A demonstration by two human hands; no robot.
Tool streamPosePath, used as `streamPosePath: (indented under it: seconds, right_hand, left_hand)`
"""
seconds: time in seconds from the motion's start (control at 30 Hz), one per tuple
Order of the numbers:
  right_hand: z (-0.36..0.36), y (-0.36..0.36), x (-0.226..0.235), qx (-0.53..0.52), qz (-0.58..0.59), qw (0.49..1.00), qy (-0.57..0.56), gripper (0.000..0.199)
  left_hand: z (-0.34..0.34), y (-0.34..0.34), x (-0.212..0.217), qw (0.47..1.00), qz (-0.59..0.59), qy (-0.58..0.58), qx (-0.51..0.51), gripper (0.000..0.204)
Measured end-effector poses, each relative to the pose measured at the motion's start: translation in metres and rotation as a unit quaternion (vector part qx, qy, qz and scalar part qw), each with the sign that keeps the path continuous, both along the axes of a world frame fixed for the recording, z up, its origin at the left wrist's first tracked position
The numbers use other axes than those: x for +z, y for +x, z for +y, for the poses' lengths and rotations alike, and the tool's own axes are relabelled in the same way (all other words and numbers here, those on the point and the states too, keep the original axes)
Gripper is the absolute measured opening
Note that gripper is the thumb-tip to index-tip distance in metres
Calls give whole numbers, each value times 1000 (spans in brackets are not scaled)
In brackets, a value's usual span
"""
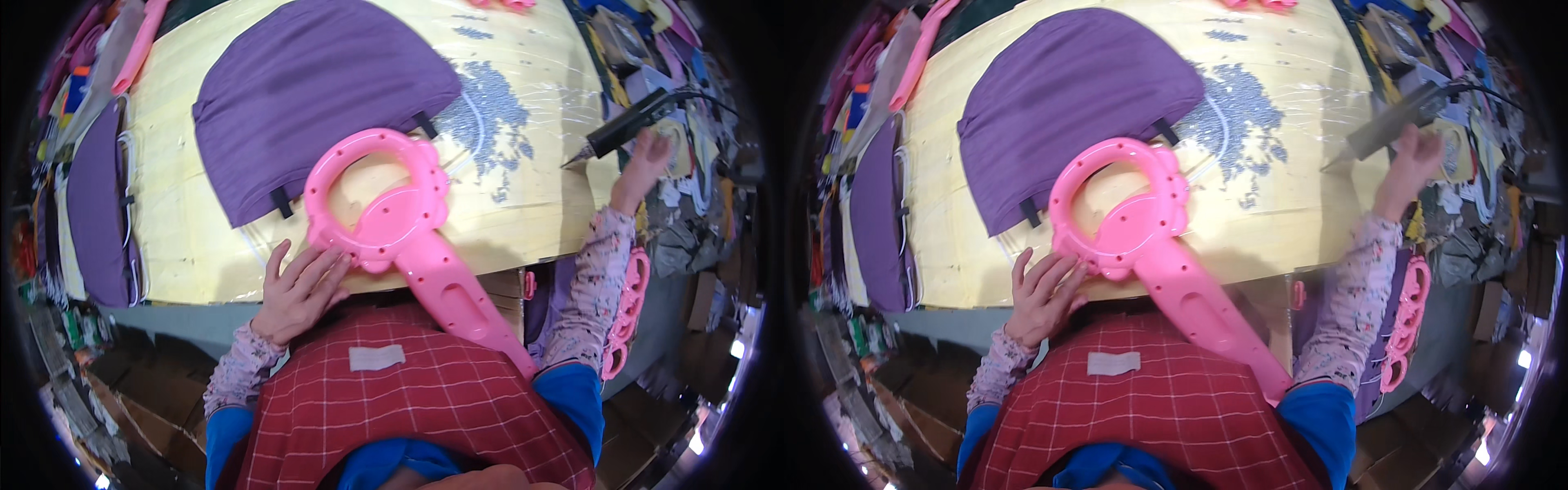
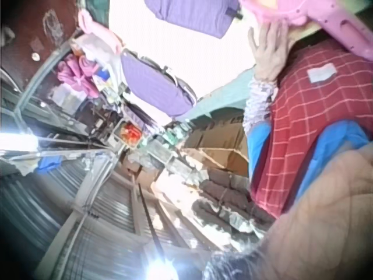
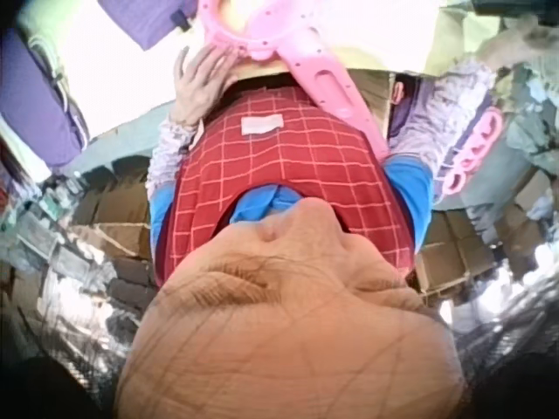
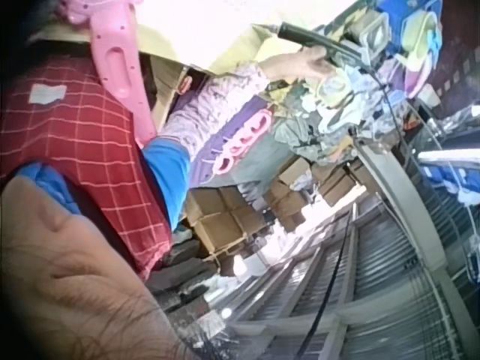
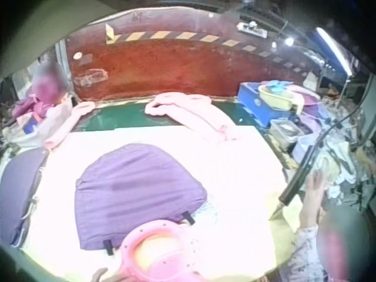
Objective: The person repeatedly assembles purple fabric cushions onto pink plastic frames using a hot glue gun. They apply glue to the frame, attach the cushion, and place the finished unit into a cardboard box. The process is repeated multiple times throughout the clip.
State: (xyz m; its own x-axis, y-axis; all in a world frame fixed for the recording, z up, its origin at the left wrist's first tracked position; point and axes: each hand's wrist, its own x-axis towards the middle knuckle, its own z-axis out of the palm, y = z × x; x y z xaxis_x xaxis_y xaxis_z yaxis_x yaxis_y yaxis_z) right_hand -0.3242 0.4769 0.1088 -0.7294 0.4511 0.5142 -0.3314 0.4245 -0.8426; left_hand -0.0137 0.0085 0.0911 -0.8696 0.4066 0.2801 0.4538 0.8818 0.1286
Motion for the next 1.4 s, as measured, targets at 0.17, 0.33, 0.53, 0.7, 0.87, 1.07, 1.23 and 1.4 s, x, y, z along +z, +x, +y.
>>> streamPosePath:
  seconds: [0.17,0.33,0.53,0.7,0.87,1.07,1.23,1.4]
  right_hand:
    - [-28,-14,-9,139,-107,955,-241,47]
    - [-38,35,-9,195,-3,975,-105,67]
    - [-106,87,13,444,65,868,-210,87]
    - [-170,95,18,582,88,780,-213,92]
    - [-177,95,16,588,101,781,-188,91]
    - [-180,99,13,574,59,795,-184,88]
    - [-186,100,9,568,29,802,-180,85]
    - [-203,102,21,533,-99,804,-244,85]
  left_hand:
    - [83,-54,10,980,-43,-19,-192,59]
    - [112,-90,-9,968,11,1,-252,40]
    - [112,-90,-18,963,19,45,-265,37]
    - [111,-92,-15,962,-1,51,-268,39]
    - [112,-91,-20,963,12,68,-262,40]
    - [110,-90,-16,962,5,58,-266,42]
    - [110,-91,-17,961,11,66,-268,39]
    - [110,-93,-17,962,42,67,-261,34]
